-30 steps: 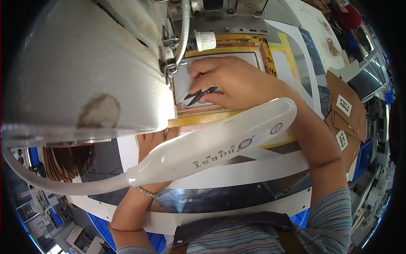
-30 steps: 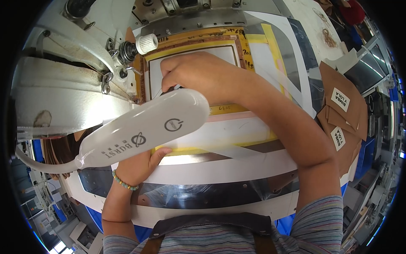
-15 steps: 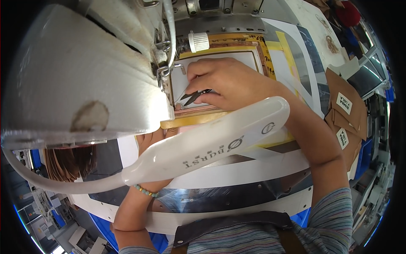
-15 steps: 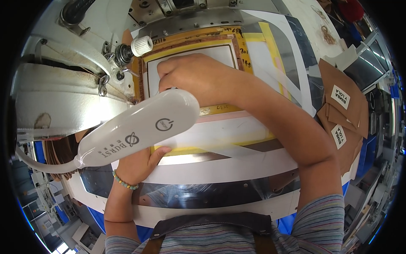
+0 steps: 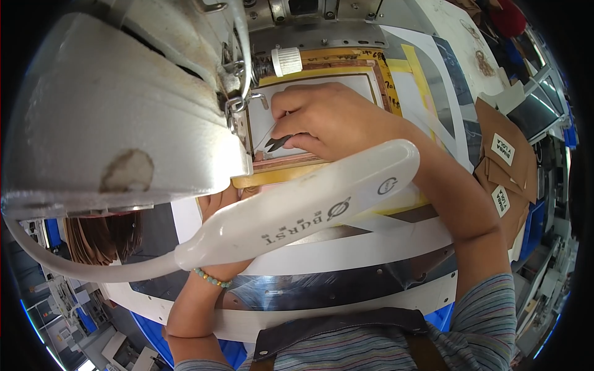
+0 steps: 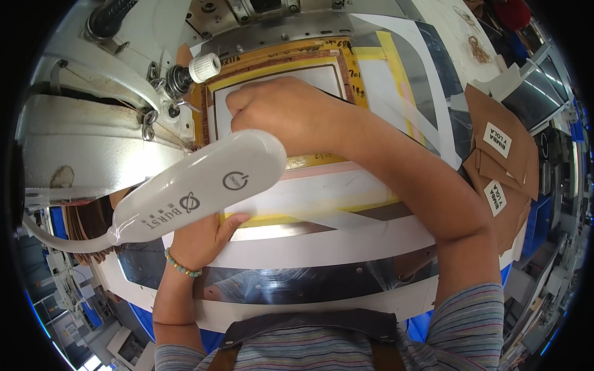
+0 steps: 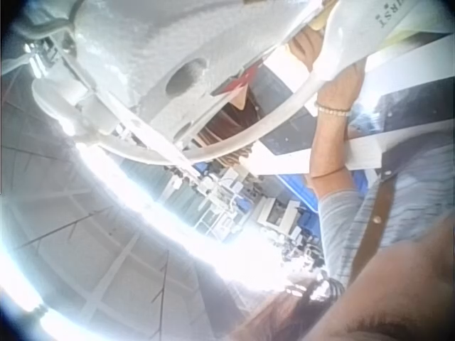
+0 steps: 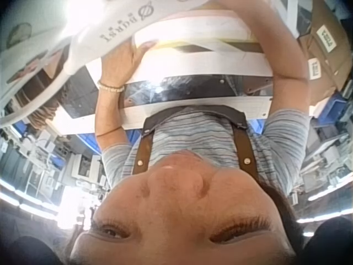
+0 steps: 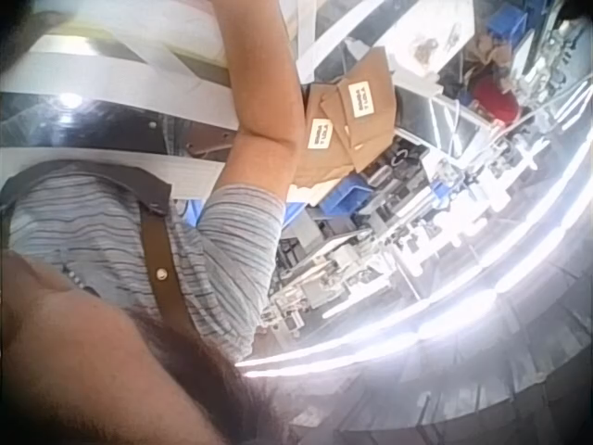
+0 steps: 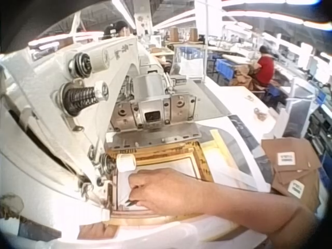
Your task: Sewing brand labels onto leather panels using an industrial sewing machine.
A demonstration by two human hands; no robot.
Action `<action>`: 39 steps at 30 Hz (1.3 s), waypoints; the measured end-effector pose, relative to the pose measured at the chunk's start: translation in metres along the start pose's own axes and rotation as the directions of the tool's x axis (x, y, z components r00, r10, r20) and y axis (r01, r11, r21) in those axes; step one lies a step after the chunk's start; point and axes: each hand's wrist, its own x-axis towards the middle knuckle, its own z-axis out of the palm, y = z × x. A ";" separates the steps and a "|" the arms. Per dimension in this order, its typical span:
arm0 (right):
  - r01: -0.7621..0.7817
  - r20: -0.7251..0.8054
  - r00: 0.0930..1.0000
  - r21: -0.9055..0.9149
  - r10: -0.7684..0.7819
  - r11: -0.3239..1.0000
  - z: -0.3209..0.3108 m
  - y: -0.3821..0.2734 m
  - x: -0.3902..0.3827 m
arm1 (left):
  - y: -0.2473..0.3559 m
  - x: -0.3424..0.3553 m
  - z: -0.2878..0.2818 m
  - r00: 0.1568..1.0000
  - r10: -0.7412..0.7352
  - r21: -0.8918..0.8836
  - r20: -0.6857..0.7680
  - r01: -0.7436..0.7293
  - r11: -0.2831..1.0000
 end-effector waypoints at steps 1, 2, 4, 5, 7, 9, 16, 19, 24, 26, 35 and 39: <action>0.001 0.000 1.000 0.001 -0.001 1.000 -0.001 0.000 0.001 | -0.002 0.001 0.001 0.998 0.043 0.085 -0.050 -0.038 0.996; 0.014 0.011 1.000 -0.002 -0.014 1.000 -0.002 -0.001 0.001 | -0.004 0.001 0.002 0.991 0.089 0.171 -0.096 -0.071 0.983; 0.027 0.023 0.999 -0.004 -0.027 1.000 -0.006 -0.002 0.002 | -0.006 -0.001 0.003 0.991 0.092 0.182 -0.094 -0.074 0.981; 0.019 0.047 0.999 -0.027 -0.018 0.999 -0.009 -0.004 0.002 | -0.007 -0.001 0.003 0.991 0.097 0.193 -0.091 -0.078 0.978; 0.011 0.072 0.997 -0.053 -0.007 0.999 -0.008 -0.004 0.000 | -0.005 0.000 0.003 0.991 0.094 0.179 -0.097 -0.076 0.981; 0.025 -0.006 1.000 0.048 -0.024 0.999 0.000 0.001 -0.003 | -0.006 0.000 0.005 0.991 0.089 0.167 -0.103 -0.071 0.983; 0.026 -0.030 0.999 0.033 -0.025 0.999 0.003 -0.004 0.000 | -0.009 -0.002 0.007 0.994 0.080 0.227 -0.075 -0.061 0.972; 0.054 0.028 0.998 -0.051 -0.053 0.997 -0.002 -0.006 0.002 | -0.006 -0.001 0.004 0.994 0.079 0.211 -0.076 -0.061 0.976; 0.007 0.010 1.000 -0.020 -0.007 1.000 -0.002 -0.002 -0.003 | 0.000 0.003 -0.001 0.989 0.115 0.172 -0.097 -0.097 0.980; 0.005 -0.011 1.000 0.020 -0.005 1.000 0.002 0.002 -0.006 | -0.002 0.002 0.002 0.991 0.101 0.171 -0.085 -0.085 0.982; -0.006 -0.037 0.999 0.070 0.009 0.998 0.007 0.004 -0.006 | -0.005 0.000 0.004 0.990 0.103 0.220 -0.096 -0.080 0.972; -0.009 -0.018 1.000 0.068 0.010 0.998 0.004 0.004 -0.005 | -0.004 0.000 0.003 0.990 0.099 0.208 -0.099 -0.077 0.975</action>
